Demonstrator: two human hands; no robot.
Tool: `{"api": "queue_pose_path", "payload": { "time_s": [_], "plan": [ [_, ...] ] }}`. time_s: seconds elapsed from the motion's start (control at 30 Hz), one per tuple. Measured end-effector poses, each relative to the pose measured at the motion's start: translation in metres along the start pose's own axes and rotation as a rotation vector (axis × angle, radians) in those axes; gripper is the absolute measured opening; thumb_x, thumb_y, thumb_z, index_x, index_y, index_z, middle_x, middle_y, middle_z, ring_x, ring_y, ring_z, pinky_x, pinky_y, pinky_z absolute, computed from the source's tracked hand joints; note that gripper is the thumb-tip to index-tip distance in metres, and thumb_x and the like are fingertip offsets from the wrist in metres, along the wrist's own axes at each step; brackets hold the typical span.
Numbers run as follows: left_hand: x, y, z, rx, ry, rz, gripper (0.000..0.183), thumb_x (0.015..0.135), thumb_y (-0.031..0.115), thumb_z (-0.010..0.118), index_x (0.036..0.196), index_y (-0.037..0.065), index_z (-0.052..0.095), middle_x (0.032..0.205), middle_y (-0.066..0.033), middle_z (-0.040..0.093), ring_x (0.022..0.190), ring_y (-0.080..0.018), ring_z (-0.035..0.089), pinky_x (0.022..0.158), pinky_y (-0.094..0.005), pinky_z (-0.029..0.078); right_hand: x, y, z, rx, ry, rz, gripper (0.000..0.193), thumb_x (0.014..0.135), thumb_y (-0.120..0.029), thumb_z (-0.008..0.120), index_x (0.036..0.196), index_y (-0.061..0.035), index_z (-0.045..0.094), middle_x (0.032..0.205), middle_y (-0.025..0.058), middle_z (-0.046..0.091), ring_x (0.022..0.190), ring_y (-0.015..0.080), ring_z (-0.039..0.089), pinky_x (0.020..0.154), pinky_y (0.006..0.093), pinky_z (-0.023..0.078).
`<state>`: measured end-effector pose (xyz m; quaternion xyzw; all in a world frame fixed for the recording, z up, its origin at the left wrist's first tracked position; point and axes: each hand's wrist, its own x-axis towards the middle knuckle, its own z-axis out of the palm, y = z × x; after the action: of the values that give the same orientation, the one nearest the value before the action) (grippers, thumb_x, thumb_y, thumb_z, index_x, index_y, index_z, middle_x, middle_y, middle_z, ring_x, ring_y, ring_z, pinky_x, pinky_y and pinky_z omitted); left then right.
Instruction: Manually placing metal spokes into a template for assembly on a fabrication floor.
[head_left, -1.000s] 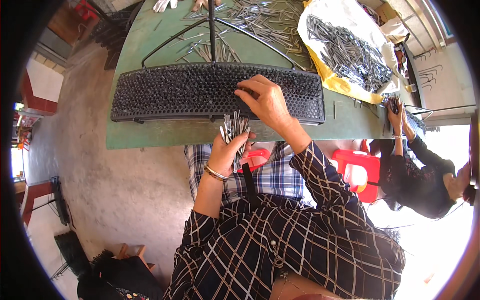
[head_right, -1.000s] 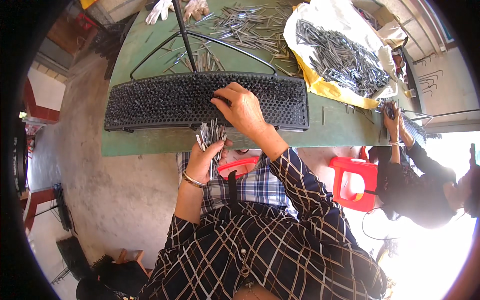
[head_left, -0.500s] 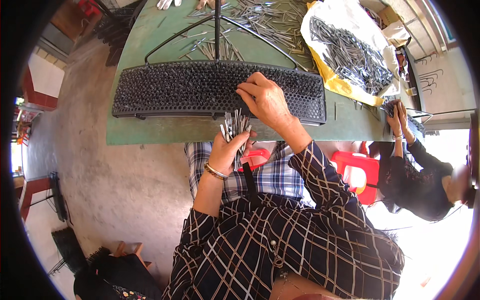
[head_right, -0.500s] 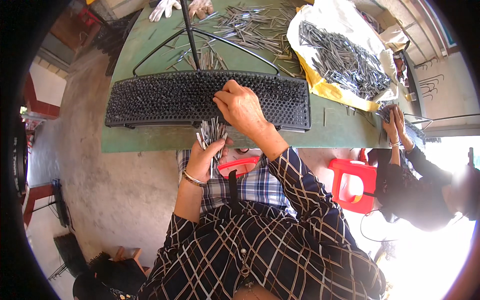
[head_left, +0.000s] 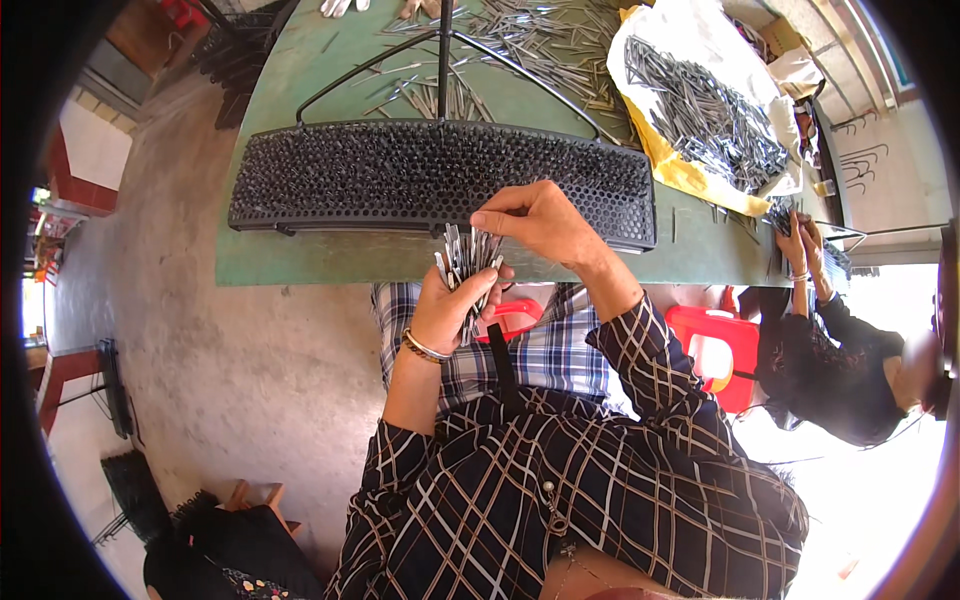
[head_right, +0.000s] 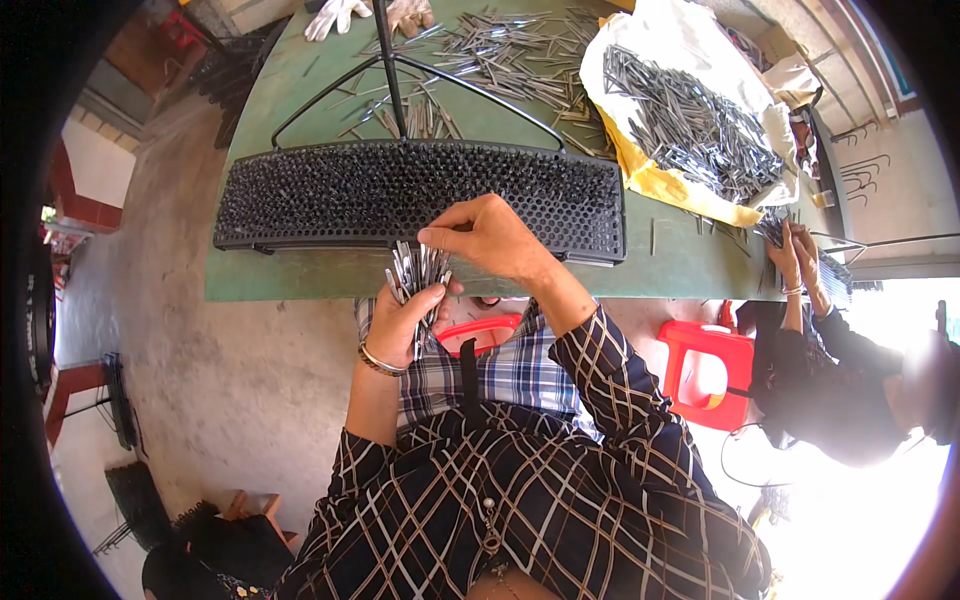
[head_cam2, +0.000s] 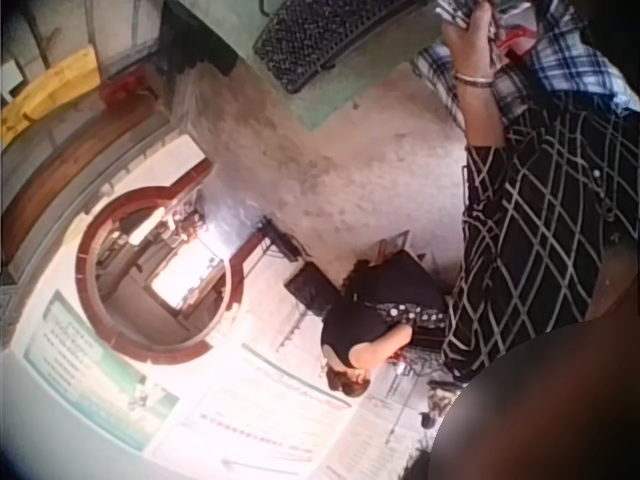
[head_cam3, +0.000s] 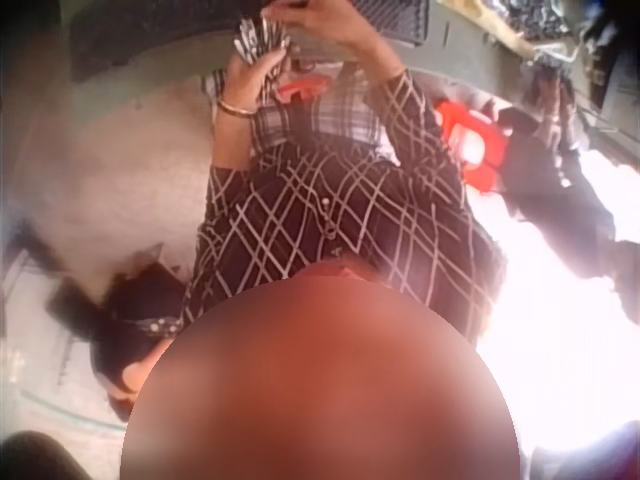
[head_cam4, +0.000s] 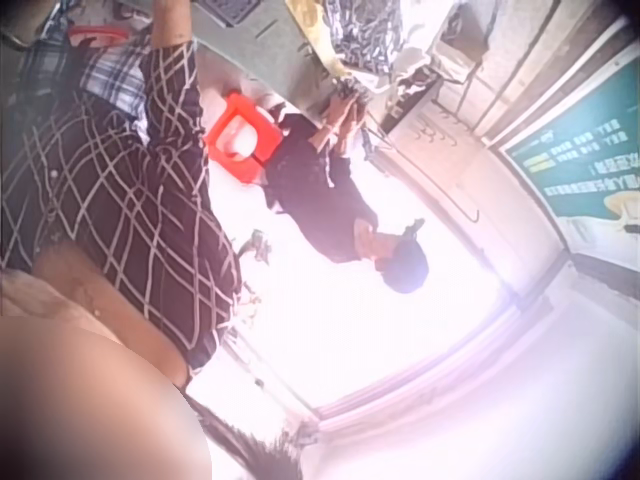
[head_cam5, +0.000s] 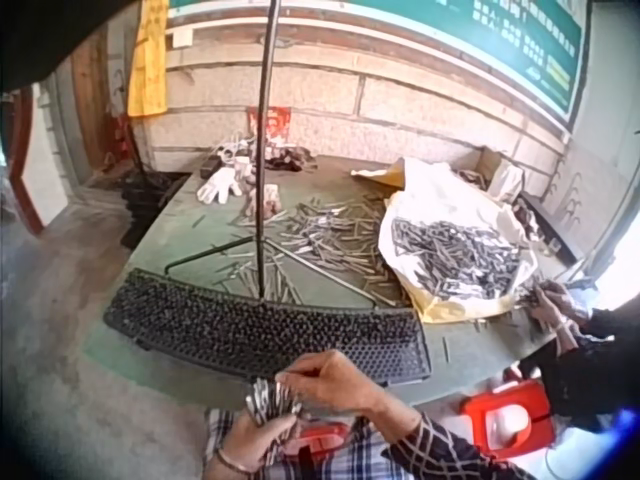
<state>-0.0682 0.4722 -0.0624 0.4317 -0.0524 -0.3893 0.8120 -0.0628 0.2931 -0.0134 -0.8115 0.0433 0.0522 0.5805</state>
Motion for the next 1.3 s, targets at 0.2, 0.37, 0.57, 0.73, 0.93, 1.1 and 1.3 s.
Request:
{"api": "queue_pose_path", "payload": {
  "time_s": [0.2, 0.37, 0.57, 0.73, 0.93, 1.1, 1.3],
  "plan": [
    [0.002, -0.002, -0.006, 0.009, 0.052, -0.012, 0.021, 0.086, 0.010, 0.060, 0.103, -0.001, 0.058, 0.084, -0.0101, 0.066, 0.060, -0.0098, 0.056, 0.048, -0.0227, 0.046, 0.005, -0.008, -0.001, 0.040, 0.174, -0.013, 0.022, 0.083, -0.017, 0.068, 0.091, 0.0040, 0.069, 0.071, 0.0075, 0.066, 0.062, 0.0089, 0.059, 0.057, 0.0239, 0.047],
    [0.003, -0.005, -0.014, -0.015, 0.069, -0.016, 0.017, 0.085, 0.011, 0.059, 0.097, -0.001, 0.060, 0.079, -0.0079, 0.064, 0.058, -0.0098, 0.055, 0.047, -0.0225, 0.045, 0.017, -0.009, 0.005, -0.030, 0.274, -0.120, 0.024, 0.085, -0.018, 0.066, 0.094, 0.0038, 0.068, 0.073, 0.0075, 0.067, 0.064, 0.0086, 0.060, 0.057, 0.0237, 0.047],
    [0.007, -0.008, -0.023, -0.023, 0.124, -0.019, 0.018, 0.085, 0.009, 0.059, 0.101, 0.000, 0.057, 0.084, -0.0095, 0.066, 0.060, -0.0102, 0.055, 0.048, -0.0231, 0.046, 0.031, 0.003, 0.017, -0.179, 0.382, -0.222, 0.022, 0.087, -0.018, 0.065, 0.097, 0.0019, 0.067, 0.075, 0.0070, 0.067, 0.064, 0.0077, 0.059, 0.057, 0.0234, 0.047],
    [0.005, -0.007, -0.026, -0.031, 0.131, -0.016, 0.023, 0.085, 0.008, 0.059, 0.107, 0.002, 0.054, 0.087, -0.0103, 0.066, 0.061, -0.0102, 0.056, 0.048, -0.0232, 0.046, 0.031, 0.000, 0.021, -0.208, 0.378, -0.252, 0.020, 0.086, -0.016, 0.065, 0.098, 0.0010, 0.067, 0.078, 0.0078, 0.068, 0.065, 0.0088, 0.059, 0.056, 0.0239, 0.047],
    [0.005, -0.005, -0.024, -0.042, 0.131, -0.016, 0.023, 0.085, 0.008, 0.059, 0.106, 0.001, 0.055, 0.086, -0.0100, 0.066, 0.061, -0.0095, 0.056, 0.049, -0.0226, 0.047, 0.034, 0.002, 0.022, -0.377, 0.379, -0.501, 0.016, 0.084, -0.012, 0.065, 0.093, 0.0014, 0.066, 0.087, 0.0125, 0.067, 0.068, 0.0216, 0.063, 0.060, 0.0295, 0.049],
    [0.004, -0.006, -0.027, -0.022, 0.125, -0.022, 0.020, 0.085, 0.009, 0.060, 0.104, 0.001, 0.056, 0.086, -0.0091, 0.066, 0.060, -0.0091, 0.056, 0.048, -0.0224, 0.046, 0.034, 0.001, 0.020, -0.516, 0.379, -0.599, 0.015, 0.082, -0.010, 0.065, 0.091, 0.0016, 0.066, 0.087, 0.0145, 0.066, 0.074, 0.0306, 0.064, 0.064, 0.0350, 0.050],
    [0.003, -0.005, -0.025, -0.030, 0.132, -0.026, 0.018, 0.085, 0.009, 0.060, 0.102, 0.001, 0.058, 0.085, -0.0088, 0.066, 0.059, -0.0085, 0.056, 0.047, -0.0223, 0.046, 0.032, 0.004, 0.026, -0.454, 0.352, -0.552, 0.015, 0.081, -0.010, 0.066, 0.091, 0.0010, 0.066, 0.087, 0.0145, 0.066, 0.076, 0.0305, 0.063, 0.067, 0.0362, 0.050]
  ]
}}
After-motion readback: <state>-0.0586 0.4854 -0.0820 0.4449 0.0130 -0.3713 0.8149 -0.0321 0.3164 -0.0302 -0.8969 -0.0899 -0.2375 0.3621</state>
